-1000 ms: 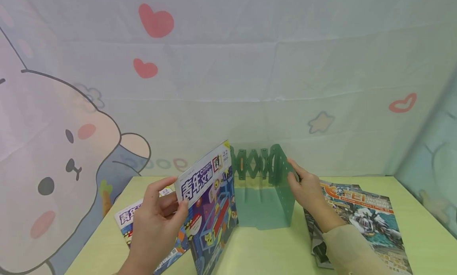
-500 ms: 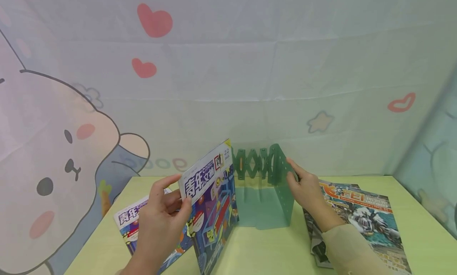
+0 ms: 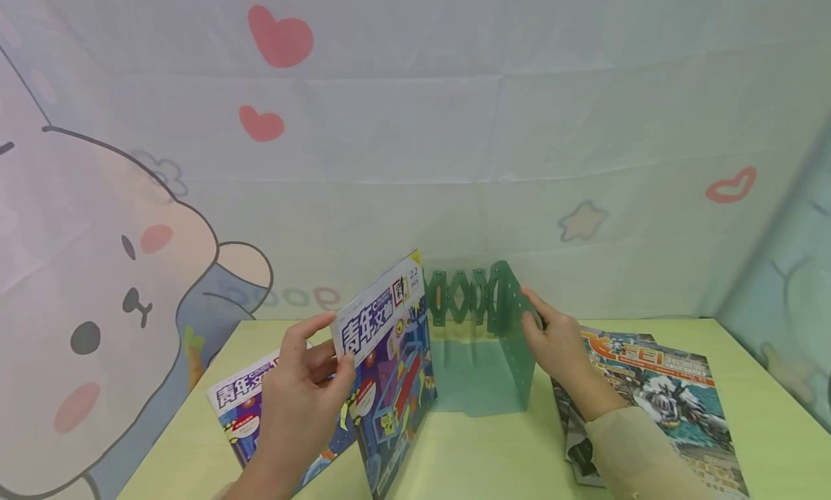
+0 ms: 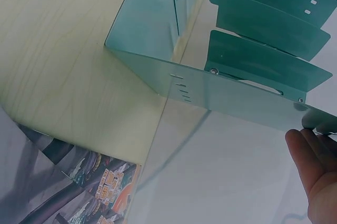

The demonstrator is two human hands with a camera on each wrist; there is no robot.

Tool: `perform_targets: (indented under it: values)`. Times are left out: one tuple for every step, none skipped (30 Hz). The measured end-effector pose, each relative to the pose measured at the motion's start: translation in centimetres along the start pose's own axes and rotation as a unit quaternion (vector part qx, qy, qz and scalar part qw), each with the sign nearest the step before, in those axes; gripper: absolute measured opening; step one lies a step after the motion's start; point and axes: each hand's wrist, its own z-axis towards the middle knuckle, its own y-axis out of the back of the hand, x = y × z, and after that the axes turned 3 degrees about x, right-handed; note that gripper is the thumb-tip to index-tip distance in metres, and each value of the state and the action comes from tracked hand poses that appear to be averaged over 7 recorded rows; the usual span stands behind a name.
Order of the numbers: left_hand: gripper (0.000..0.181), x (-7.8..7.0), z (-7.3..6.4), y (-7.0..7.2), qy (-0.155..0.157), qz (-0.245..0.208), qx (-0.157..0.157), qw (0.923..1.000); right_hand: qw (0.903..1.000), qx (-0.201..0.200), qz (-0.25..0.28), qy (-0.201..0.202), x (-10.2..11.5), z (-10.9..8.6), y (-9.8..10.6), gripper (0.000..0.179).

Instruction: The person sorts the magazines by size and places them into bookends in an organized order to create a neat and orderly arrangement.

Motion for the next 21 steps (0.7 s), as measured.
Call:
perform_targets:
  values:
    - [0.05, 0.1, 0.0, 0.0, -0.007, -0.002, 0.0, 1.0, 1.0, 0.0, 0.001, 0.0, 0.0, 0.0, 0.0, 0.045]
    - [0.05, 0.1, 0.0, -0.1, -0.014, -0.003, -0.002, 0.9999, 1.0, -0.001, 0.001, 0.001, 0.0, 0.0, 0.0, 0.045]
    - [0.05, 0.2, 0.0, -0.1, -0.021, -0.004, -0.004, 0.9998, 1.0, -0.001, 0.0, 0.003, 0.0, 0.0, 0.0, 0.045]
    - [0.05, 0.2, 0.0, -0.2, -0.028, -0.006, -0.005, 0.9996, 1.0, -0.002, 0.0, 0.005, 0.0, -0.1, 0.0, 0.045]
    - [0.05, 0.3, 0.0, -0.2, -0.034, -0.005, -0.007, 0.9994, 1.0, -0.004, 0.0, 0.008, 0.0, -0.1, 0.0, 0.045]
    - [0.05, 0.3, 0.0, -0.2, -0.038, -0.005, -0.007, 0.9993, 0.9999, -0.005, 0.0, 0.01, 0.0, -0.1, -0.1, 0.045]
    - [0.049, 0.3, 0.0, -0.3, -0.04, -0.005, -0.007, 0.9992, 0.9999, -0.006, 0.0, 0.012, 0.0, -0.1, -0.1, 0.045]
    - [0.049, 0.3, 0.1, -0.3, -0.04, -0.006, -0.009, 0.9992, 0.9999, -0.007, 0.0, 0.015, -0.1, -0.1, -0.1, 0.045]
    - [0.049, 0.3, 0.1, -0.3, -0.038, -0.007, -0.008, 0.9992, 0.9999, -0.008, 0.002, 0.015, -0.1, -0.1, -0.1, 0.044]
    - [0.049, 0.3, 0.1, -0.3, -0.037, -0.009, -0.007, 0.9992, 0.9998, -0.008, 0.003, 0.015, -0.1, -0.1, -0.2, 0.044]
    - [0.049, 0.3, 0.1, -0.4, -0.036, -0.009, -0.007, 0.9993, 0.9998, -0.009, 0.004, 0.017, -0.2, -0.1, -0.2, 0.044]
    - [0.048, 0.3, 0.1, -0.4, -0.039, -0.01, -0.009, 0.9991, 0.9998, -0.01, 0.005, 0.017, -0.2, -0.1, -0.2, 0.044]
    - [0.048, 0.3, 0.1, -0.5, -0.042, -0.011, -0.009, 0.999, 0.9998, -0.01, 0.005, 0.017, -0.2, -0.1, -0.2, 0.044]
    - [0.048, 0.4, 0.2, -0.6, -0.044, -0.01, -0.01, 0.9989, 0.9998, -0.011, 0.006, 0.017, -0.2, -0.1, -0.2, 0.044]
    - [0.048, 0.4, 0.2, -0.7, -0.048, -0.009, -0.01, 0.9988, 0.9998, -0.012, 0.007, 0.017, -0.2, -0.1, -0.2, 0.044]
    - [0.048, 0.5, 0.2, -0.7, -0.051, -0.009, -0.011, 0.9986, 0.9998, -0.012, 0.006, 0.017, -0.2, -0.1, -0.2, 0.044]
    - [0.048, 0.5, 0.2, -0.8, -0.054, -0.009, -0.012, 0.9985, 0.9997, -0.012, 0.006, 0.018, -0.2, -0.1, -0.2, 0.043]
    - [0.048, 0.5, 0.2, -0.9, -0.055, -0.008, -0.013, 0.9983, 0.9997, -0.012, 0.007, 0.018, -0.2, -0.1, -0.2, 0.043]
    - [0.048, 0.6, 0.2, -1.0, -0.055, -0.007, -0.013, 0.9984, 0.9997, -0.013, 0.006, 0.019, -0.2, -0.1, -0.2, 0.043]
    - [0.048, 0.6, 0.2, -1.1, -0.055, -0.005, -0.013, 0.9984, 0.9997, -0.013, 0.007, 0.018, -0.2, -0.1, -0.2, 0.043]
    - [0.048, 0.6, 0.3, -1.2, -0.056, -0.006, -0.013, 0.9983, 0.9997, -0.012, 0.006, 0.019, -0.2, -0.1, -0.2, 0.043]
